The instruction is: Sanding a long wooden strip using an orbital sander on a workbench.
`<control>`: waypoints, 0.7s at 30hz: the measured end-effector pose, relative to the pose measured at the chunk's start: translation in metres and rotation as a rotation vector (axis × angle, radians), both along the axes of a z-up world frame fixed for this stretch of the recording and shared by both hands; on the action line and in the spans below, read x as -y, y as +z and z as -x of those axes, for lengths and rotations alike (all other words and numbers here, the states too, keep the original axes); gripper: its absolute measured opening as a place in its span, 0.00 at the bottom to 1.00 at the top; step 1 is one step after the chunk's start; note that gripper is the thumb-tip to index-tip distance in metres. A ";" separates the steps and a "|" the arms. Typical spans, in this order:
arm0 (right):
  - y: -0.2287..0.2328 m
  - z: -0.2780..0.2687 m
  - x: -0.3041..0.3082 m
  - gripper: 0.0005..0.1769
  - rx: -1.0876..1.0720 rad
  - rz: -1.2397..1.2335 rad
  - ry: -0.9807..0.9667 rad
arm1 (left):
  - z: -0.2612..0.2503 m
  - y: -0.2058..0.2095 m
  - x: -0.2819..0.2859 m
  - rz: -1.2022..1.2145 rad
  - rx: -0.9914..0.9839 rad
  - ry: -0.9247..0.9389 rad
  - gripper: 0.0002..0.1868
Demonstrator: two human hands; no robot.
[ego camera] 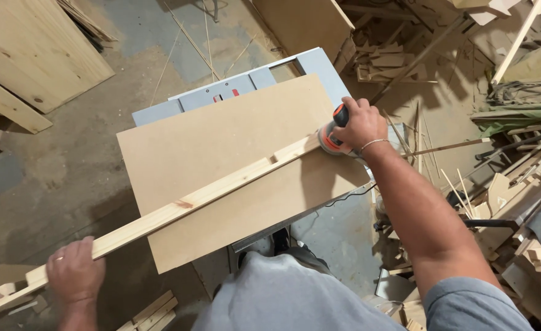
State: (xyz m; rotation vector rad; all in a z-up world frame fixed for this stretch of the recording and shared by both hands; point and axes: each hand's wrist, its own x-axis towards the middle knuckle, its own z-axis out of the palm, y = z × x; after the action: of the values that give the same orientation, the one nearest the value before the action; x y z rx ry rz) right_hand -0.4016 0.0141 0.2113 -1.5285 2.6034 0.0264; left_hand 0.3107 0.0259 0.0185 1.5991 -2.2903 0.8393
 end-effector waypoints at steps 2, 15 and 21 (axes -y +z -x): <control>0.010 -0.014 0.001 0.44 0.015 -0.012 -0.003 | 0.012 0.001 0.001 0.001 0.014 -0.007 0.08; 0.019 -0.089 -0.005 0.42 0.081 0.107 0.183 | 0.118 0.046 -0.003 -0.373 -0.075 0.017 0.15; 0.027 -0.141 -0.006 0.45 0.122 0.033 0.295 | 0.175 0.049 -0.012 -0.529 -0.152 0.020 0.28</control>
State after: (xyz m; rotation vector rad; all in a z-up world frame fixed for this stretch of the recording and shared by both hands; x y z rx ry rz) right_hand -0.2611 0.0205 0.2381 -1.8495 2.2776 -0.0804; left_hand 0.1357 0.0376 0.0675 1.8061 -2.5163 0.0982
